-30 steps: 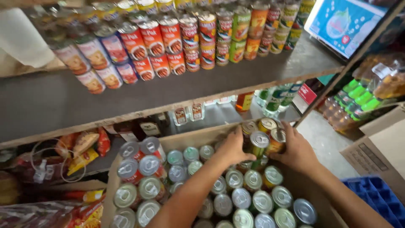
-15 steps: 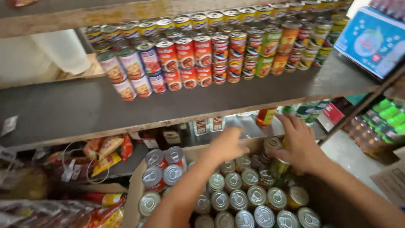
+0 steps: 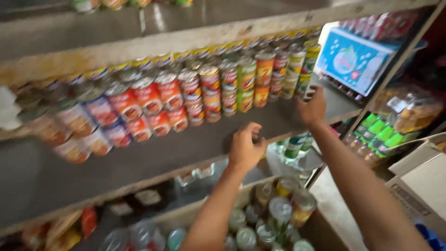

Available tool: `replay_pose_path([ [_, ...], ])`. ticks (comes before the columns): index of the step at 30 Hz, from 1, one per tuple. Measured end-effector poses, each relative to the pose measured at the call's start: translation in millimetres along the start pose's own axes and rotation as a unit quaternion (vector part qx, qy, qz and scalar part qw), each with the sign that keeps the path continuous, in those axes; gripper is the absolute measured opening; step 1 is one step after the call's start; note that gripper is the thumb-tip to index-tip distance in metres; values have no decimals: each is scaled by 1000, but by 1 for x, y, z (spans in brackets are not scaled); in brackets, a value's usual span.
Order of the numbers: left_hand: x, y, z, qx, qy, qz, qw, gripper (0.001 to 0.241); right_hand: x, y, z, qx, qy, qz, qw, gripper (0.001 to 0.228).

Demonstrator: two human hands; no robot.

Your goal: Organizing and stocking various canned food items onto grocery store shelves from a cardboard box.

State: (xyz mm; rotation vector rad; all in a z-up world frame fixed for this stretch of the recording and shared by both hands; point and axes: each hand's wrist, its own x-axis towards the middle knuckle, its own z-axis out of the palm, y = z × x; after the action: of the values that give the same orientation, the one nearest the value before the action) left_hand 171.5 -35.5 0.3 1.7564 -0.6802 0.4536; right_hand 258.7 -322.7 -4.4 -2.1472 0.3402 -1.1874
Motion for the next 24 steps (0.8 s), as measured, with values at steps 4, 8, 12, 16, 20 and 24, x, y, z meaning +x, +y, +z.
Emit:
replay_pose_path([
  [4,44,-10,63,-23,-7,2,1000,32,36,43,25,58,10,53,997,64],
  [8,80,-23,111,-52,3,10,999,32,56,43,37,110,30,8,993,70],
  [12,91,-23,128,-71,21,-6,997,36,84,64,55,244,6,-31,969,71],
  [16,97,-24,125,-74,17,-30,997,34,101,83,63,255,-16,-67,964,54],
  [20,90,-18,122,-72,7,-27,997,29,93,66,50,265,-30,-40,963,49],
  [24,81,-14,117,-38,4,28,999,28,76,57,34,178,92,-117,973,48],
])
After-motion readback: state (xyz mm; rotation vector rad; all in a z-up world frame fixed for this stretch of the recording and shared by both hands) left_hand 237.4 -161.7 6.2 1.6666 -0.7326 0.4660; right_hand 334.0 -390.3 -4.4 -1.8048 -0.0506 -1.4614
